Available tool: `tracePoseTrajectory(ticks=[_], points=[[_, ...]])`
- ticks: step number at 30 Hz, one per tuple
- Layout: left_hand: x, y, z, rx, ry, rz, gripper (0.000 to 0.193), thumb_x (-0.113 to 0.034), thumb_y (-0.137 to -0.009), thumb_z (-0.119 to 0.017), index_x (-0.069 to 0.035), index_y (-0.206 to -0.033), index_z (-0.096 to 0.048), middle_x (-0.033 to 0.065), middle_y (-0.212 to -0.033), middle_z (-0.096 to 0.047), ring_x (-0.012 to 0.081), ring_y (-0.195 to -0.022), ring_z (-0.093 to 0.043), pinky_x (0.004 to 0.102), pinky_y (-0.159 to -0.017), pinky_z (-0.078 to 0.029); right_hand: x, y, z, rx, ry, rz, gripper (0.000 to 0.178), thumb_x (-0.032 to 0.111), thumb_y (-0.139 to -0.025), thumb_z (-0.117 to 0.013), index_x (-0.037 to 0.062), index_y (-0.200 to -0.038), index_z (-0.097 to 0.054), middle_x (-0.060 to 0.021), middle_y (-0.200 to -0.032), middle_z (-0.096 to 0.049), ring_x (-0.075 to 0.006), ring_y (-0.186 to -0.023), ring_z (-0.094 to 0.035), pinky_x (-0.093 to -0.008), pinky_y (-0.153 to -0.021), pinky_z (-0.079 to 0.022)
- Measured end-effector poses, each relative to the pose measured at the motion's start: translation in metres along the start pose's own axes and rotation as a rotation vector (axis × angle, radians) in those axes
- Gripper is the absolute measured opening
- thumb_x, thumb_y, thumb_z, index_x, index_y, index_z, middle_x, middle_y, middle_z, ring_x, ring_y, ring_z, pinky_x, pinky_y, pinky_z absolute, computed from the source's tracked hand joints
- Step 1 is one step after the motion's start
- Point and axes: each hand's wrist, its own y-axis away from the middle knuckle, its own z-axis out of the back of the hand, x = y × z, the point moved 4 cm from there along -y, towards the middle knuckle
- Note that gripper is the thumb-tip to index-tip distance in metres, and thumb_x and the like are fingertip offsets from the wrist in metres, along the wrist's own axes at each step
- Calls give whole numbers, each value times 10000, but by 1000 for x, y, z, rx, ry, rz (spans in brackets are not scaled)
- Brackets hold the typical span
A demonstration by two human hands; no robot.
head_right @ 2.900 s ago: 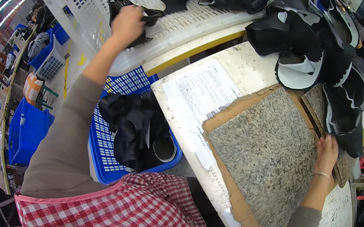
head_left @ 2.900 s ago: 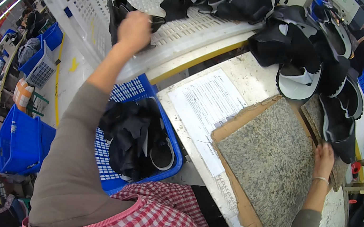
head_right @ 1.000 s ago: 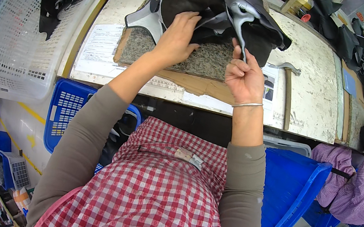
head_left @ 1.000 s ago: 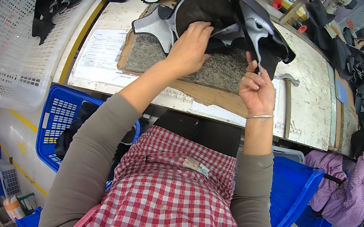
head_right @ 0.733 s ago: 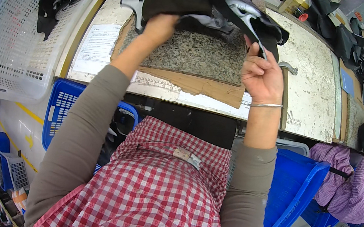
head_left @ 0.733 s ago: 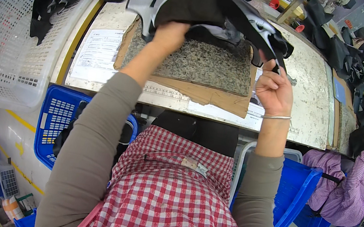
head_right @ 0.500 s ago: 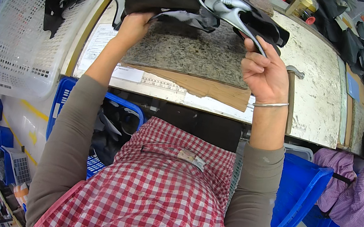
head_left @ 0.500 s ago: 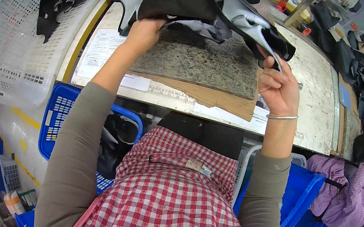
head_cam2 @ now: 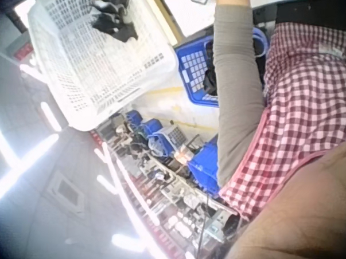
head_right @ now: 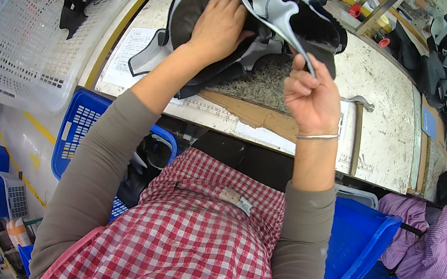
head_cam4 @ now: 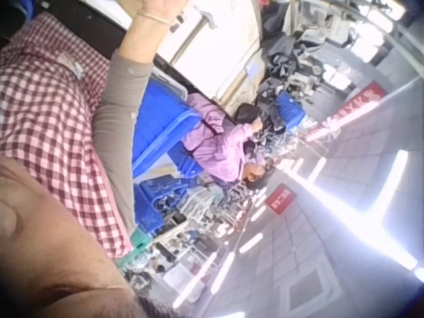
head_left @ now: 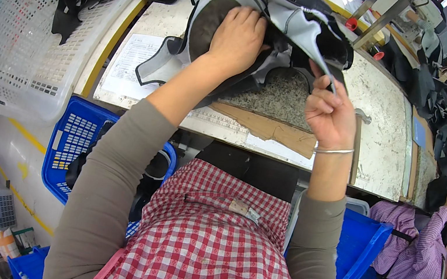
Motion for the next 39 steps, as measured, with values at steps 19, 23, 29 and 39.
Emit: tracePoseTrajectory(ticks=[19, 23, 29, 39], points=[[145, 88, -41, 329, 182, 429, 343, -276, -872, -774, -215, -1206, -732, 104, -1112, -725, 315, -1123, -610, 474, -955, -447, 103, 126, -31, 347, -88, 576, 447, 90, -1076, -426, -138, -1461, -412, -112, -836, -654, -63, -485, -532, -213, -496, -384], [144, 99, -31, 165, 306, 354, 411, -297, -847, -809, -140, -1214, -712, 85, -1107, -725, 301, -1131, -602, 455, -1011, -395, 107, 111, -19, 67, 340, 596, 289, 171, -1105, -499, -78, -973, -564, -130, -859, -662, -63, -525, -409, -225, -533, -364], [146, 94, -2, 14, 220, 406, 293, -270, -850, -797, -115, -1081, -706, 72, -1069, -689, 300, -1136, -587, 453, -993, -393, 93, 57, -85, 290, 385, 600, 295, 186, -1101, -513, -53, -941, -582, -81, -778, -610, -84, -568, -401, -238, -570, -363], [14, 88, 55, -190, 571, 138, 290, -11, -849, -718, -38, -1132, -659, 140, -1135, -672, 347, -1105, -607, 435, -964, -464, -81, -7, 99, -438, 1054, -5, 376, 298, -1052, -594, 14, -1282, -681, -76, -946, -774, -53, -646, -587, -184, -574, -464]])
